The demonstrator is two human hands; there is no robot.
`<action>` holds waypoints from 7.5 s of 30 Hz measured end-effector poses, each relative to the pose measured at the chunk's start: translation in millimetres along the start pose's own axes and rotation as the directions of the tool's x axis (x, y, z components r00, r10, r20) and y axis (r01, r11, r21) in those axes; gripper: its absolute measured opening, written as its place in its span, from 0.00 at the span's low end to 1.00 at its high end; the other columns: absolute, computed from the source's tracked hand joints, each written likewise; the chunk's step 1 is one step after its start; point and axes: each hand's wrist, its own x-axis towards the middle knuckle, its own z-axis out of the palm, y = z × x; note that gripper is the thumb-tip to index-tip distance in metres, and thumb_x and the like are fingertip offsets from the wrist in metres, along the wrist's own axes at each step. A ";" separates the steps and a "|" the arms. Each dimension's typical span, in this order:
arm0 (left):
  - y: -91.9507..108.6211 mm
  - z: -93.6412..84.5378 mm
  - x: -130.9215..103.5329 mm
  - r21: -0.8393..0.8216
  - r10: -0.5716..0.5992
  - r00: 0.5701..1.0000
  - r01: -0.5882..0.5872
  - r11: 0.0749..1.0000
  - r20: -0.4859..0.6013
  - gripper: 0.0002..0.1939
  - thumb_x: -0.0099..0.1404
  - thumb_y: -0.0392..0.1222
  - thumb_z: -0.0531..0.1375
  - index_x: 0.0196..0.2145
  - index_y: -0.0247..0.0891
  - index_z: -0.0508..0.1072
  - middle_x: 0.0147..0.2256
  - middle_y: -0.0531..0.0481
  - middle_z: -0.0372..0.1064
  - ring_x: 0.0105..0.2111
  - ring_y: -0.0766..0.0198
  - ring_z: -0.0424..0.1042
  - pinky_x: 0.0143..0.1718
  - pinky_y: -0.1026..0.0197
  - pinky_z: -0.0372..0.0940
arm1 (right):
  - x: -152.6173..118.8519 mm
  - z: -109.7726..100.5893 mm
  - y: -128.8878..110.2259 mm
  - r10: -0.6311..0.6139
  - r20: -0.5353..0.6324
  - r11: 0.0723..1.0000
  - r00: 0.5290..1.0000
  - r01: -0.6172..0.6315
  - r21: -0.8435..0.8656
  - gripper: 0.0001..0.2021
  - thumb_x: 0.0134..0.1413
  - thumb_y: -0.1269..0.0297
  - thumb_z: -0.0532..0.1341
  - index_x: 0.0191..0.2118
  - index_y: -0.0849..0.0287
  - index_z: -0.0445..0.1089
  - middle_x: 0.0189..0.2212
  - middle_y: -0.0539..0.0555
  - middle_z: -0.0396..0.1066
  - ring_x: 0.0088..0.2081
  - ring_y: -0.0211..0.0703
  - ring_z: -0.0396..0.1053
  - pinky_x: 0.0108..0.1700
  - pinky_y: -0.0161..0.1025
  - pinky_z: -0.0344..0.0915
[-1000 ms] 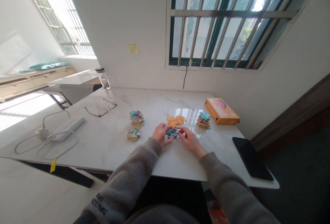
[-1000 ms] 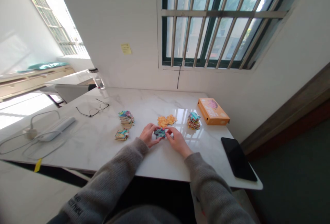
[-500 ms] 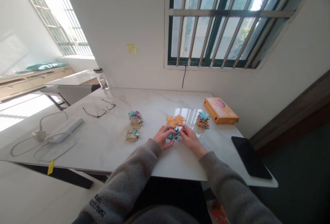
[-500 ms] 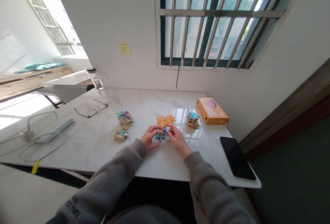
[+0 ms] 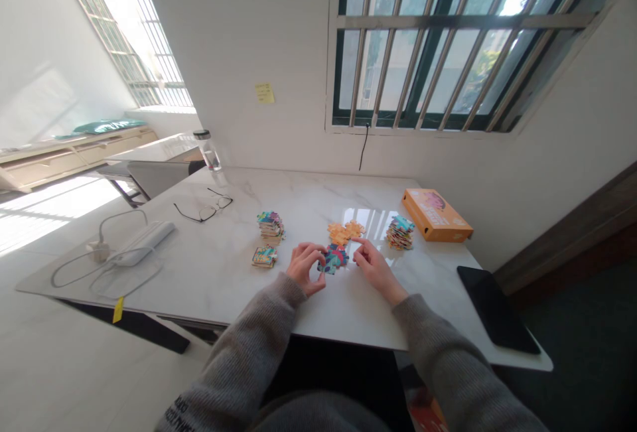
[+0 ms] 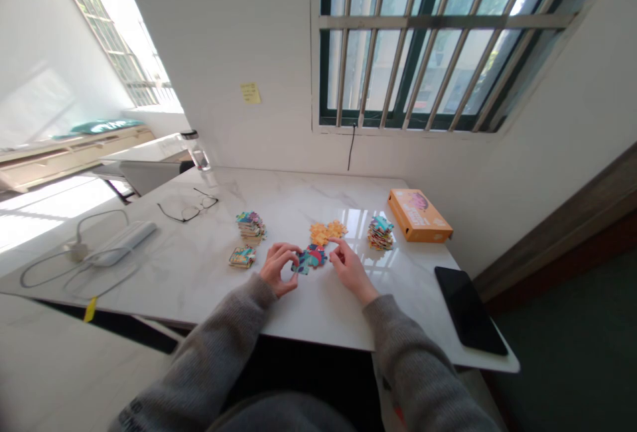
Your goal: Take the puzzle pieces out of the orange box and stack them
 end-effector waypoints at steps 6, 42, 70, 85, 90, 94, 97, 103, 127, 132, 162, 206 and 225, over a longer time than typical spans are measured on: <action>-39.4 -43.3 -36.1 0.064 -0.052 0.988 0.062 0.996 -0.144 0.11 0.47 0.31 0.59 0.29 0.42 0.62 0.45 0.48 0.73 0.48 0.52 0.64 0.53 0.48 0.59 | -2.1 1.9 0.8 -0.024 0.020 0.998 1.000 0.025 -0.049 0.18 0.62 0.58 0.54 0.55 0.57 0.64 0.28 0.48 0.63 0.29 0.39 0.63 0.33 0.36 0.62; -86.4 -82.7 -50.3 0.226 -0.022 0.993 0.047 0.973 -0.112 0.04 0.55 0.36 0.57 0.31 0.41 0.68 0.46 0.46 0.72 0.47 0.51 0.65 0.50 0.48 0.60 | -2.9 5.0 4.6 -0.208 0.210 0.854 0.955 0.282 -0.437 0.15 0.57 0.74 0.59 0.48 0.52 0.72 0.49 0.55 0.71 0.51 0.52 0.65 0.55 0.53 0.61; -28.4 38.3 26.8 -0.117 0.191 0.980 -0.197 0.973 -0.063 0.16 0.53 0.38 0.66 0.41 0.41 0.72 0.42 0.44 0.66 0.44 0.55 0.66 0.48 0.51 0.66 | -2.4 6.4 -5.8 -0.045 0.041 0.984 0.998 0.051 -0.173 0.15 0.61 0.62 0.57 0.53 0.56 0.68 0.33 0.51 0.73 0.33 0.42 0.68 0.37 0.39 0.62; -16.6 40.5 24.0 -0.102 0.269 0.962 -0.263 0.959 0.050 0.14 0.58 0.40 0.66 0.43 0.41 0.73 0.48 0.42 0.70 0.46 0.54 0.72 0.47 0.51 0.68 | 1.4 6.9 2.9 -0.026 -0.011 0.999 1.000 0.027 0.022 0.16 0.61 0.61 0.55 0.53 0.58 0.66 0.27 0.47 0.63 0.28 0.38 0.61 0.32 0.37 0.59; -15.6 40.4 24.0 -0.110 0.280 0.959 -0.273 0.956 0.050 0.11 0.58 0.39 0.65 0.40 0.42 0.73 0.47 0.45 0.72 0.47 0.55 0.72 0.48 0.53 0.68 | 0.4 9.4 -1.4 -0.029 0.060 0.992 0.998 0.022 0.123 0.21 0.61 0.59 0.57 0.57 0.57 0.59 0.26 0.45 0.60 0.28 0.37 0.60 0.31 0.36 0.58; -18.1 39.1 23.8 -0.060 0.200 0.979 -0.203 0.977 -0.045 0.12 0.59 0.45 0.66 0.40 0.42 0.74 0.44 0.45 0.71 0.43 0.57 0.73 0.46 0.54 0.67 | -0.1 12.3 -1.9 0.018 0.105 0.975 0.994 -0.041 0.220 0.23 0.57 0.58 0.60 0.57 0.56 0.58 0.25 0.43 0.59 0.28 0.37 0.62 0.32 0.35 0.59; -20.5 38.4 24.1 -0.072 0.222 0.975 -0.223 0.972 -0.024 0.15 0.59 0.50 0.67 0.41 0.42 0.74 0.42 0.45 0.72 0.42 0.58 0.73 0.44 0.54 0.67 | 1.3 12.3 1.9 0.043 0.053 0.969 0.998 -0.055 0.242 0.21 0.56 0.57 0.61 0.53 0.56 0.59 0.25 0.43 0.61 0.28 0.37 0.64 0.33 0.36 0.61; -18.6 38.1 24.4 -0.072 0.225 0.974 -0.227 0.971 -0.031 0.13 0.58 0.42 0.65 0.42 0.42 0.74 0.41 0.45 0.72 0.42 0.56 0.70 0.46 0.52 0.68 | 3.1 8.9 2.7 0.064 0.020 0.980 0.998 -0.067 0.186 0.16 0.56 0.51 0.60 0.43 0.57 0.65 0.26 0.47 0.65 0.29 0.39 0.65 0.33 0.37 0.62; -40.5 -69.1 35.4 -0.064 0.047 0.985 -0.058 0.996 -0.163 0.11 0.52 0.33 0.58 0.34 0.41 0.70 0.44 0.48 0.74 0.46 0.54 0.68 0.55 0.47 0.61 | -2.7 6.7 0.9 0.014 0.025 1.000 1.000 -0.014 0.021 0.15 0.62 0.58 0.55 0.52 0.56 0.65 0.28 0.47 0.63 0.29 0.39 0.63 0.33 0.37 0.61; -106.1 -106.4 42.4 0.020 -0.098 0.986 0.102 0.995 -0.134 0.09 0.53 0.35 0.58 0.34 0.40 0.71 0.45 0.48 0.74 0.47 0.54 0.66 0.53 0.48 0.63 | -2.5 7.3 -0.8 0.015 0.039 1.000 0.999 -0.015 0.010 0.15 0.62 0.58 0.55 0.51 0.57 0.65 0.27 0.47 0.62 0.29 0.40 0.64 0.34 0.38 0.62; -144.3 -117.3 42.9 0.095 -0.144 0.982 0.156 0.983 -0.118 0.09 0.56 0.38 0.58 0.36 0.39 0.72 0.50 0.45 0.72 0.51 0.52 0.64 0.49 0.50 0.65 | -3.8 6.8 -1.2 0.012 0.055 1.000 0.998 -0.012 -0.009 0.15 0.62 0.59 0.54 0.52 0.57 0.64 0.27 0.47 0.63 0.28 0.39 0.62 0.32 0.37 0.60; -14.7 49.2 38.1 -0.186 0.198 0.979 -0.205 0.961 -0.054 0.16 0.50 0.31 0.63 0.39 0.40 0.71 0.40 0.46 0.65 0.42 0.55 0.65 0.45 0.53 0.68 | 2.6 8.8 2.0 0.024 0.032 0.989 0.999 -0.029 0.143 0.18 0.58 0.55 0.60 0.51 0.58 0.65 0.27 0.47 0.66 0.30 0.40 0.66 0.34 0.37 0.63; -18.4 46.4 34.0 -0.160 0.165 0.986 -0.160 0.974 0.018 0.14 0.57 0.40 0.65 0.42 0.42 0.73 0.46 0.45 0.72 0.47 0.54 0.70 0.52 0.50 0.65 | -0.1 6.2 -5.4 0.017 0.088 0.984 0.996 -0.032 0.176 0.25 0.58 0.56 0.60 0.58 0.57 0.59 0.26 0.44 0.61 0.28 0.37 0.62 0.32 0.35 0.60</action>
